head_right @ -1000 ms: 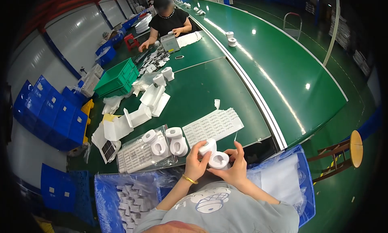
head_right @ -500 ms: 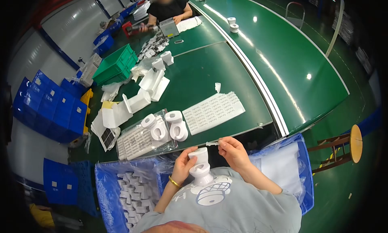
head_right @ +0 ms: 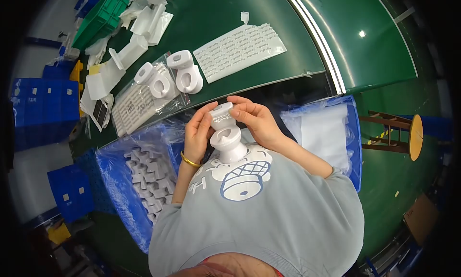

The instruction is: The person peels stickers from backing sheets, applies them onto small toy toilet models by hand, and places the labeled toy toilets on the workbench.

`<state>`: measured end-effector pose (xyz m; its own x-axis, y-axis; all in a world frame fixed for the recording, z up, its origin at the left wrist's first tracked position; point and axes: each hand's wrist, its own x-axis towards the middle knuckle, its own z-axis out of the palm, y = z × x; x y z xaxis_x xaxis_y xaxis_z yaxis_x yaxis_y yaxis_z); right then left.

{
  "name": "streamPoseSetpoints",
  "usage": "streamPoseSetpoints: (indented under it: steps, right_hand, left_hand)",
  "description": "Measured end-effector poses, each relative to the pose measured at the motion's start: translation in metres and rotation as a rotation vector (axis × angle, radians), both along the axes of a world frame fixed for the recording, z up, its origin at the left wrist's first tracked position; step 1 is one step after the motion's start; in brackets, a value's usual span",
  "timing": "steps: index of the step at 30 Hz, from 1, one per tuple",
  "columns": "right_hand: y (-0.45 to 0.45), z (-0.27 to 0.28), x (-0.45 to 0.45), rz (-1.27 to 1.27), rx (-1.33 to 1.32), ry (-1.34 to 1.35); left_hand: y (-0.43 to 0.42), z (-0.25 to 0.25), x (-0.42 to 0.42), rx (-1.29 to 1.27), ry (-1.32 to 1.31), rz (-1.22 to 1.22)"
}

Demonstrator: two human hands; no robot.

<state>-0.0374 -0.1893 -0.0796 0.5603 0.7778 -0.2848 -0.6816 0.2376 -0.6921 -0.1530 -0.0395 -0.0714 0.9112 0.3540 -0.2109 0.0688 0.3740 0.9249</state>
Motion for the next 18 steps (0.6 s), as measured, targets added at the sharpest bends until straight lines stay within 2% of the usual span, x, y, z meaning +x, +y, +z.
streamPoseSetpoints:
  steps: [18]
  right_hand:
    - [0.0024,0.001,-0.0069,0.013,-0.105,-0.197]
  left_hand:
    - [-0.0015,0.0035,-0.0029,-0.032,0.044,0.025]
